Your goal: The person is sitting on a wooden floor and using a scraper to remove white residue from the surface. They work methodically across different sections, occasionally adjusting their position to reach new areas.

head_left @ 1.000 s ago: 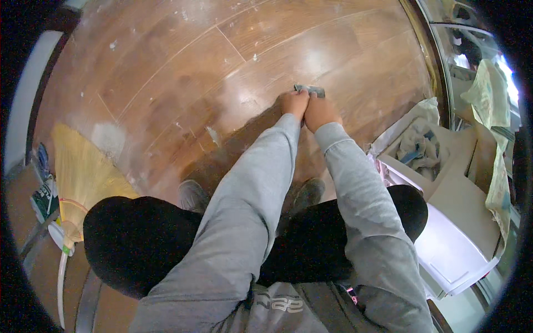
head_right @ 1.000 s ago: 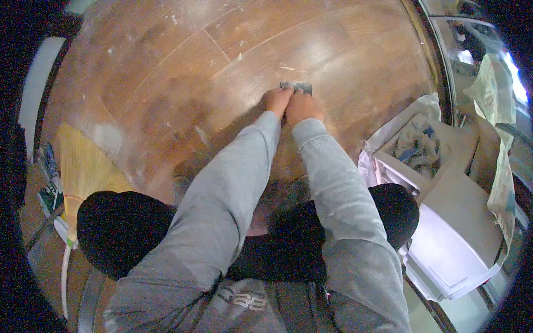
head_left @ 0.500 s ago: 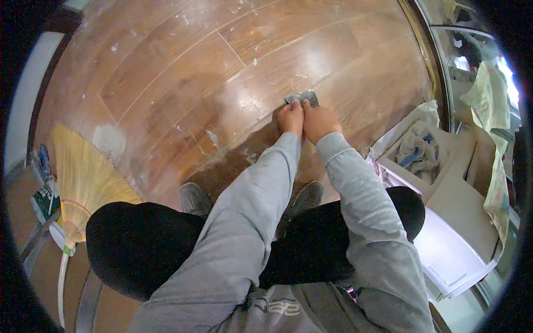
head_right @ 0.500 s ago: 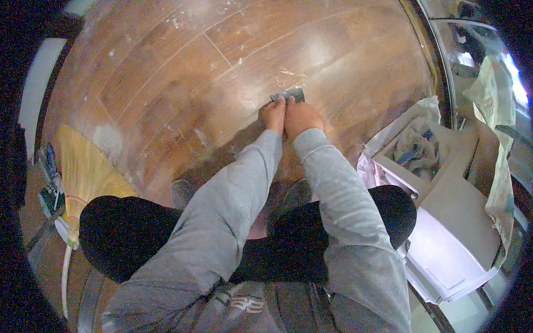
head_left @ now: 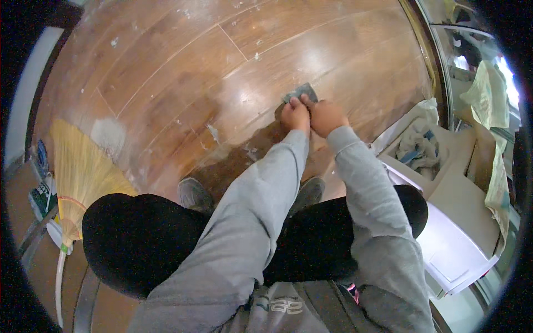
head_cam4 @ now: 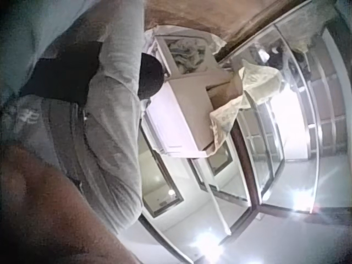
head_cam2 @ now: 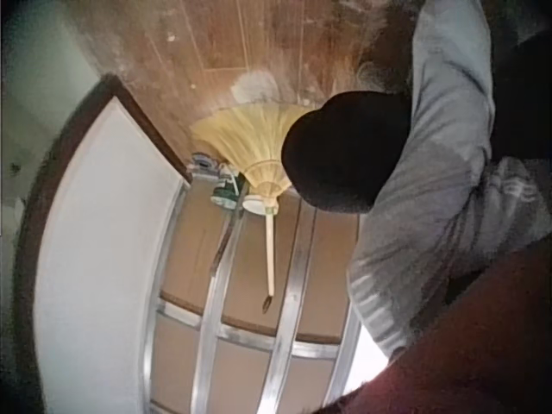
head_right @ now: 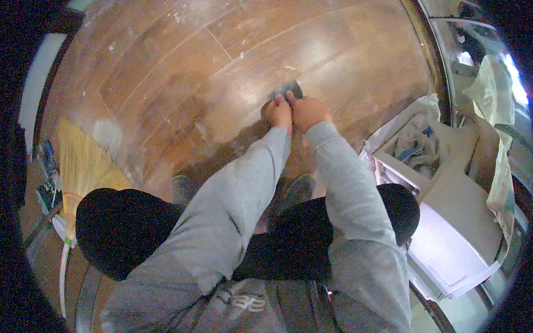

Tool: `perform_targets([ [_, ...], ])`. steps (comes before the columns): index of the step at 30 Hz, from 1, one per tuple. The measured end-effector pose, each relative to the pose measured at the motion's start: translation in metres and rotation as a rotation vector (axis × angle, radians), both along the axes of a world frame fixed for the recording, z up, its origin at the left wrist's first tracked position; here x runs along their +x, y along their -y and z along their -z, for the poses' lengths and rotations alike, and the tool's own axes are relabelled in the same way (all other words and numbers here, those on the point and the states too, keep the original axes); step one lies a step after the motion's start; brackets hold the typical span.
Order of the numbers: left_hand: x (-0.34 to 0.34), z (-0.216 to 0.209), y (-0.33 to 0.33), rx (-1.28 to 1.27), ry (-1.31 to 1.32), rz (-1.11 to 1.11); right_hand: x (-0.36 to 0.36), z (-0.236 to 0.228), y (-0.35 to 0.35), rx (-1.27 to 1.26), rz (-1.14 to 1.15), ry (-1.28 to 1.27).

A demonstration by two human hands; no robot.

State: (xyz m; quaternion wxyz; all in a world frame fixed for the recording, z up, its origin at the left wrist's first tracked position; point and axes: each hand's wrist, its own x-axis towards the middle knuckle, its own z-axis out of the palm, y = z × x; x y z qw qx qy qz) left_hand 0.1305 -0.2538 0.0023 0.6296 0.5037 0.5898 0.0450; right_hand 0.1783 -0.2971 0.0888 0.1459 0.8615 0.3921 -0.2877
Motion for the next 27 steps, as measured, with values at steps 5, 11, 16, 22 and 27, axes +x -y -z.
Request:
perform_targets([
  [5,0.001,-0.004,-0.009,-0.001,-0.010,-0.071,0.001,0.000,-0.006,0.058,0.016,-0.020],
  [11,-0.015,0.004,0.004,-0.124,0.067,-0.107,-0.007,-0.002,-0.003,0.037,0.052,-0.007],
  [16,-0.009,0.009,-0.010,0.017,-0.030,-0.058,0.003,0.003,-0.015,0.091,0.039,0.007],
  [22,-0.020,-0.005,-0.004,-0.021,-0.060,-0.072,-0.013,0.003,-0.004,0.036,0.038,-0.044],
  [27,-0.014,0.017,-0.013,0.065,0.012,-0.119,-0.012,-0.002,-0.024,0.042,0.063,-0.006],
])
